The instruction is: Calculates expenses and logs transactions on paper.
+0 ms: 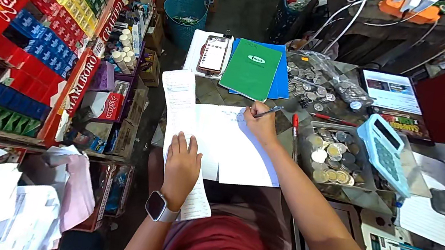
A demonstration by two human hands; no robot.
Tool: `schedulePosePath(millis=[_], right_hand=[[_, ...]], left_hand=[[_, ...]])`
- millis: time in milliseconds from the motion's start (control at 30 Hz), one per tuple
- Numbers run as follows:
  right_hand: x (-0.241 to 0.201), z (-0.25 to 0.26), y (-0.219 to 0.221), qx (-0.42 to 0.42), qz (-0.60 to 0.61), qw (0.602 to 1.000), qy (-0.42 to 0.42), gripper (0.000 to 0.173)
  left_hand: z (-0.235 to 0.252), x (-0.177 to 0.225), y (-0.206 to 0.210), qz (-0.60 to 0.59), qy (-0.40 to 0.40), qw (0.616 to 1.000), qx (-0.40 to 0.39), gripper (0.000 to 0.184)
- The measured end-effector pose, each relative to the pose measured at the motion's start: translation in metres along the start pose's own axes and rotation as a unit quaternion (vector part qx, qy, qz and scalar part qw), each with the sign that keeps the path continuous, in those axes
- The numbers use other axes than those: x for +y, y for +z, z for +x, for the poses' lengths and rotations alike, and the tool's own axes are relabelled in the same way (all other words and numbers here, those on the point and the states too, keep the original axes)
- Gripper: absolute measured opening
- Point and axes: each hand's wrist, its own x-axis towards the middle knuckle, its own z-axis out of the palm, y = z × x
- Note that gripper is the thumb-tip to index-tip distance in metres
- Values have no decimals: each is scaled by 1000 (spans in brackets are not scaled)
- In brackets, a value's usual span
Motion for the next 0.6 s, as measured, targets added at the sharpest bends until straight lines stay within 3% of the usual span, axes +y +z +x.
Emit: schedulePosePath(millis=[100,600], right_hand=[[0,0,-1,11,45,999,29,34],[2,0,-2,12,15,1000,0,33]], left_hand=[[1,0,0,4,0,1000,2,50],[0,-1,2,5,6,1000,16,50]])
